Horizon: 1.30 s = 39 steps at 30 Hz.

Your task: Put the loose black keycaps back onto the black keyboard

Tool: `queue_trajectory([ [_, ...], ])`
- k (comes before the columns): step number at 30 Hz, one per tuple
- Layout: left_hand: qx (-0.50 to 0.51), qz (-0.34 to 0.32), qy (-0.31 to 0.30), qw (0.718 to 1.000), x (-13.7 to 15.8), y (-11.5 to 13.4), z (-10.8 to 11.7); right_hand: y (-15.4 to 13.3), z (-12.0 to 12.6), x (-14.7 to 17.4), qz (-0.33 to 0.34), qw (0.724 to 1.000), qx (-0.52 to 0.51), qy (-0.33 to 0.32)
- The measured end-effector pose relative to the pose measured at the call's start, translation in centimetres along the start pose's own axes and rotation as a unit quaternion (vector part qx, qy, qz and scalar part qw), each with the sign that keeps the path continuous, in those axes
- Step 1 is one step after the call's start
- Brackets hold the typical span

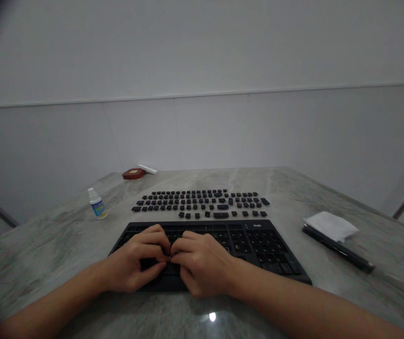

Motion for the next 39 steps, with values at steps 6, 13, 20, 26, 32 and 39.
queue_trajectory([
  [6,-0.028,-0.028,-0.012,0.999,-0.1,0.0,-0.1,0.1,-0.4,-0.1,-0.011,1.000,-0.011,-0.021],
  [13,-0.065,-0.048,-0.035,0.996,-1.1,0.7,-0.4,-0.6,0.1,-0.8,-0.063,0.994,-0.005,-0.085],
  [20,-0.044,-0.064,-0.055,0.995,-1.3,0.7,-0.4,-0.5,0.4,-0.4,-0.075,0.992,-0.019,-0.096],
  [26,-0.041,0.057,-0.063,0.996,-0.3,-1.0,-0.4,0.2,0.0,0.3,-0.045,0.997,-0.055,-0.006],
  [32,-0.073,0.127,-0.056,0.988,0.5,-2.0,-0.6,0.9,0.1,0.5,-0.123,0.988,-0.056,0.077],
  [39,-0.078,0.126,-0.055,0.987,0.5,-2.1,-0.6,3.7,2.8,-3.0,-0.270,0.957,0.102,-0.011],
])
Point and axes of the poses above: each hand's wrist, its own x-axis away from the middle knuckle, its own z-axis out of the back of the hand, y = z × x, the point moved 1 cm from there along -x, towards the middle knuckle, and after that the axes turned 9 degrees about -x, right-handed, at the moved point
